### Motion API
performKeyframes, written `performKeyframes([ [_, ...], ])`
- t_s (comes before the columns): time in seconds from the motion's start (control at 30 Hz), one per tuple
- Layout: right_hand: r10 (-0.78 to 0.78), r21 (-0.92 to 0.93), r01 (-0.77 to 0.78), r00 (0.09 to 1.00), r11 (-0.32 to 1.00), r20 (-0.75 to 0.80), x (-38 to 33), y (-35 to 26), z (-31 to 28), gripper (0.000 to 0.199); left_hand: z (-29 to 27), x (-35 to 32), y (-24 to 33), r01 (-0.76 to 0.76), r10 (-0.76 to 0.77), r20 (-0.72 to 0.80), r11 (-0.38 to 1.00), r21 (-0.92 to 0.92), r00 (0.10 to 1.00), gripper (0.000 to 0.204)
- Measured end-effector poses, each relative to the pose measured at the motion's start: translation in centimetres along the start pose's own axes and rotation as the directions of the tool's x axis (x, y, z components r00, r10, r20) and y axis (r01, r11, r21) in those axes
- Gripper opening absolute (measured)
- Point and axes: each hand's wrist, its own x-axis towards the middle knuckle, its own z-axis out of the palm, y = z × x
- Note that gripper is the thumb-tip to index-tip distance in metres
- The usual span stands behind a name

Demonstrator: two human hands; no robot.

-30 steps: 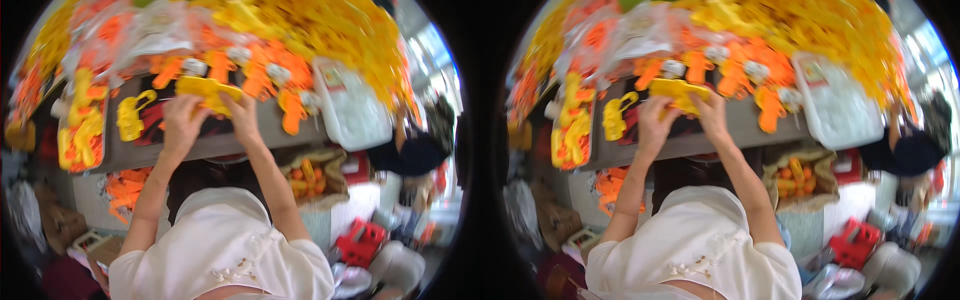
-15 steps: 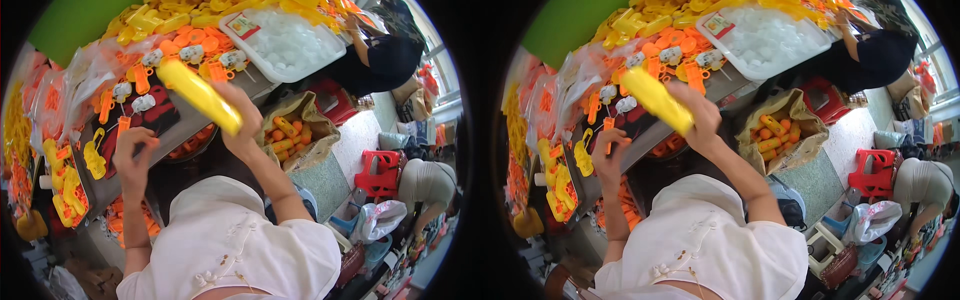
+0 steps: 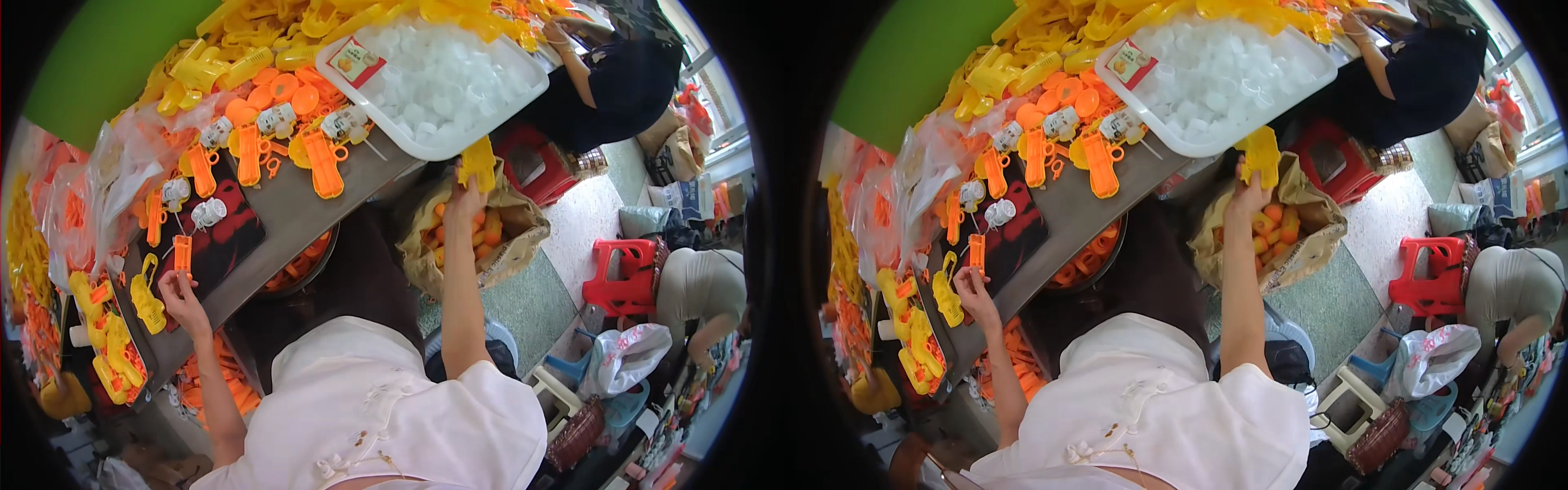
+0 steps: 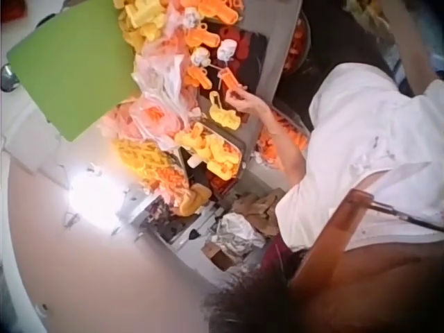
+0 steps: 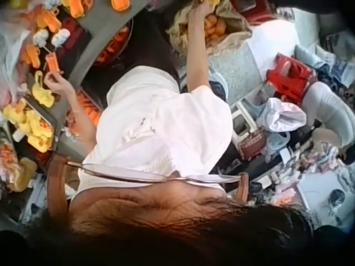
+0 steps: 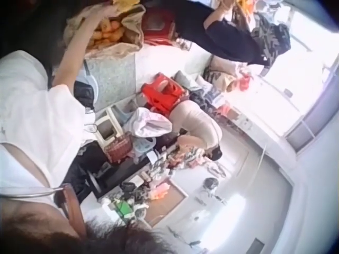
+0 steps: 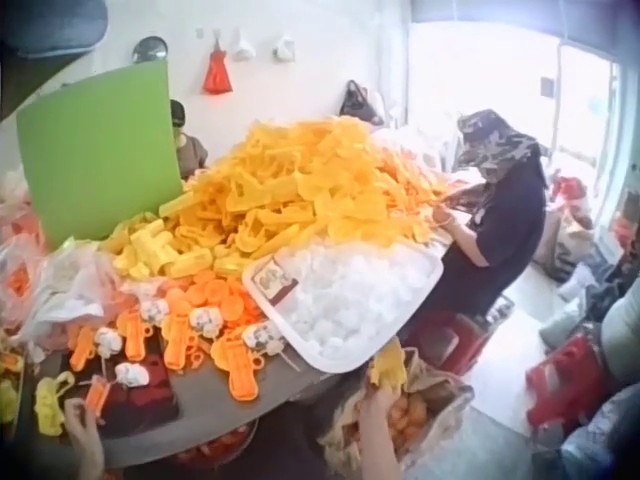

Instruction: Assembling plastic toy gun components at a production workbench.

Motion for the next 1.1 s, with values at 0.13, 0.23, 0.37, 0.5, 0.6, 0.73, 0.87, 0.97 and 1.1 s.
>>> performKeyframes([
  [0.13, -0.053, -0.085, 0.049, 0.998, 0.995, -0.043, 4.0, 8.2, 2.2, 0.047, -0.2, -0.5, -0.1, 0.001, 0.010, -0.097, 0.993, 0.115, 0.995, 0.015],
  [0.23, -0.026, -0.063, 0.052, 0.936, 0.997, 0.352, 6.2, 15.0, -2.8, 0.050, 0.5, -0.5, -0.6, 0.037, -0.024, -0.136, 0.995, 0.096, 0.990, 0.017],
  [0.37, 0.746, -0.238, -0.707, 0.637, 0.665, 0.192, 7.4, 17.1, -2.9, 0.050, -0.4, -0.6, 0.2, 0.031, -0.008, -0.196, 0.993, 0.112, 0.981, 0.015],
  [0.5, 0.718, -0.512, -0.540, 0.647, 0.668, 0.254, 9.7, 13.9, -2.0, 0.049, 0.3, -0.4, 1.0, 0.032, -0.006, -0.286, 0.996, 0.087, 0.958, 0.012],
  [0.6, 0.617, -0.633, -0.331, 0.725, 0.700, 0.304, 8.8, 12.8, -2.8, 0.048, -0.7, -0.1, 1.0, 0.035, -0.003, -0.332, 0.995, 0.090, 0.943, 0.010],
  [0.73, 0.413, -0.726, -0.017, 0.831, 0.687, 0.371, 7.5, 10.9, -4.7, 0.046, -3.2, 2.9, 1.1, -0.023, 0.092, -0.401, 0.985, 0.173, 0.911, 0.011],
  [0.87, 0.168, -0.757, 0.300, 0.866, 0.581, 0.471, 2.0, 9.7, -4.4, 0.045, -5.4, 6.6, 1.1, -0.120, 0.276, -0.174, 0.791, 0.599, 0.945, 0.028],
  [0.97, -0.072, -0.741, 0.519, 0.836, 0.426, 0.545, 3.4, 8.4, -2.9, 0.044, -3.1, 7.4, 2.8, -0.128, 0.269, -0.126, 0.754, 0.644, 0.955, 0.033],
  [1.1, -0.185, -0.777, 0.584, 0.812, 0.234, 0.554, -6.7, 6.0, -3.8, 0.037, 0.6, 7.7, 4.0, -0.486, 0.385, 0.304, 0.759, 0.432, 0.871, 0.046],
])
